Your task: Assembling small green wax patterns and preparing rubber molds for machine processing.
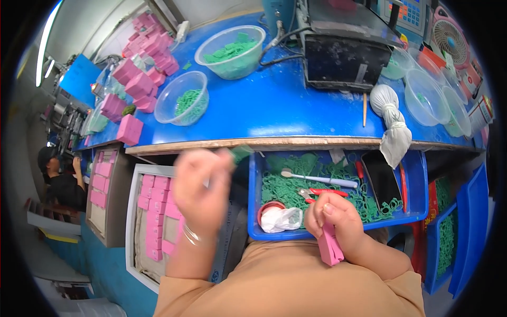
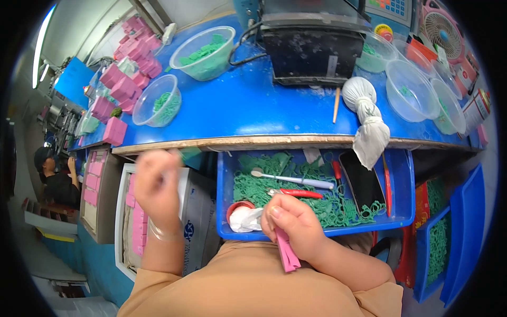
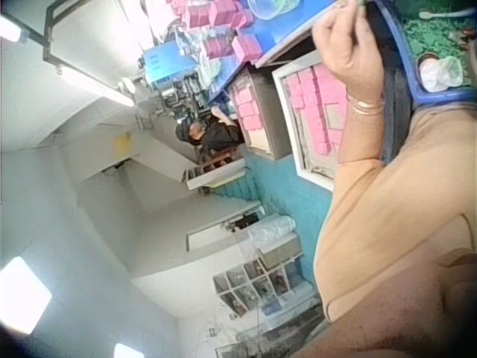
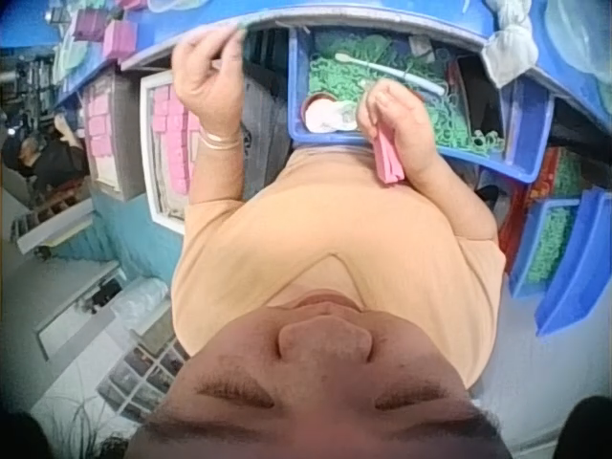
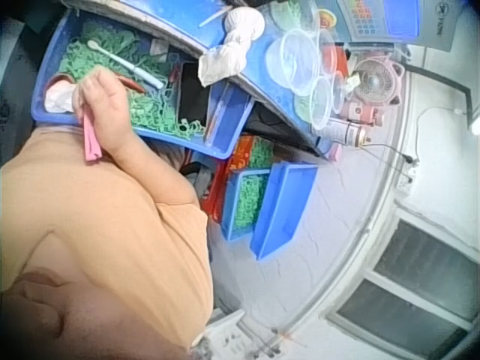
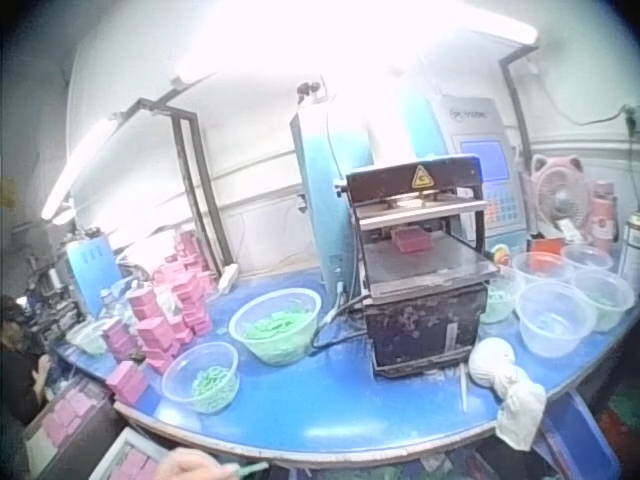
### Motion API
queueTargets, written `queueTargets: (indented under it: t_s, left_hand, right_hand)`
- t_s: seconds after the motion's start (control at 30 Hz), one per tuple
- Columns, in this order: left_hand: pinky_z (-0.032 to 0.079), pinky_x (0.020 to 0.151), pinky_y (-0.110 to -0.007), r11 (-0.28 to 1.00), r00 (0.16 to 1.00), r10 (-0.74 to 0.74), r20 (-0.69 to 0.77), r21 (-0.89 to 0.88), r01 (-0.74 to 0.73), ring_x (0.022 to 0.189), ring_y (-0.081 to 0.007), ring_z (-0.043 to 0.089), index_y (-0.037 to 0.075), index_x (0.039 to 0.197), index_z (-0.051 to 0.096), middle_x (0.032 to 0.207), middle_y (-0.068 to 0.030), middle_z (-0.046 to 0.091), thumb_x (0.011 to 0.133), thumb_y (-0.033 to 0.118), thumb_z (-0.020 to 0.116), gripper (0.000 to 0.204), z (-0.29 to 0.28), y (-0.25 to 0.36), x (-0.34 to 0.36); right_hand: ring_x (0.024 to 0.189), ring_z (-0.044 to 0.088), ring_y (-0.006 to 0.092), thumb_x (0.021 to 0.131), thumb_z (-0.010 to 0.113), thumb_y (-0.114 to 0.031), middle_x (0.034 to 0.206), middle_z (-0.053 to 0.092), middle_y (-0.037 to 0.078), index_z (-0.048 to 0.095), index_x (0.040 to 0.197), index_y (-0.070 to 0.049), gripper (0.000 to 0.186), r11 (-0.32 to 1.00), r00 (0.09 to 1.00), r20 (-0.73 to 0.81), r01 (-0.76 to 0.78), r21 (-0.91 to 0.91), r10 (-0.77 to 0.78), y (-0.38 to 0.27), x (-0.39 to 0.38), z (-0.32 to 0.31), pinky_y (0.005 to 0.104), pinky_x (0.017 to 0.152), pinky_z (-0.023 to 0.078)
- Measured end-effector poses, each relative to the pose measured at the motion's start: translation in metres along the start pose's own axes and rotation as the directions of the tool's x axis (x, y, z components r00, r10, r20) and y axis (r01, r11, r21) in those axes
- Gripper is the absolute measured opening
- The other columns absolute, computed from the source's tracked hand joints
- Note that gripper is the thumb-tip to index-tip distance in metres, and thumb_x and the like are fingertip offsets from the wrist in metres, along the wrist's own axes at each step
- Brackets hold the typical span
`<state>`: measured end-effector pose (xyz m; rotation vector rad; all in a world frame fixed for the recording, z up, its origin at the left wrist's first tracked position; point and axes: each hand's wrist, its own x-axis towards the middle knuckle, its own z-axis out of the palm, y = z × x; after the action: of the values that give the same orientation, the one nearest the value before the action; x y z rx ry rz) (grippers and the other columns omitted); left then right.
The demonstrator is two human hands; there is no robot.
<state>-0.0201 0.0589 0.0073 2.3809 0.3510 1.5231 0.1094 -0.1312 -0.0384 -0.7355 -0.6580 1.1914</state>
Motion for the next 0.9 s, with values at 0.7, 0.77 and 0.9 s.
queueTargets:
  t_s: [0.7,0.77,0.9]
  left_hand:
    - [0.044,0.075,-0.038,0.949,0.873,0.108,0.476,-0.312,0.053,0.083,-0.0299,0.055,-0.001,0.101,0.058,0.093,-0.0122,0.057,0.067,0.015,0.072,0.04,0.022,0.054,-0.038]
    - [0.044,0.071,-0.037,0.933,0.908,0.048,0.417,-0.342,0.108,0.077,-0.0293,0.055,-0.001,0.092,0.059,0.086,-0.0137,0.058,0.072,0.005,0.063,0.021,0.021,0.051,-0.029]
    - [0.043,0.069,-0.035,0.801,0.823,0.05,0.566,-0.515,0.306,0.074,-0.0278,0.053,-0.001,0.091,0.058,0.085,-0.0133,0.057,0.077,0.007,0.06,0.017,0.015,0.039,-0.023]
  right_hand:
    - [0.08,0.051,0.0213,0.092,0.032,-0.051,0.08,0.052,0.008,0.048,0.075,-0.01,0.047,0.818,0.928,-0.306,0.004,0.575,0.211,0.017,0.018,0.002,0.0354,0.075,0.042]
    - [0.086,0.05,0.0201,0.093,0.032,-0.048,0.086,0.052,0.008,0.046,0.081,-0.009,0.044,0.926,0.966,-0.257,0.067,0.372,0.033,0.018,0.017,0.006,0.0318,0.077,0.041]
    - [0.081,0.05,0.0166,0.084,0.059,-0.035,0.086,0.05,0.006,0.05,0.088,-0.007,0.03,0.781,0.957,0.203,0.285,-0.556,-0.205,-0.008,0.012,-0.005,0.0282,0.073,0.039]
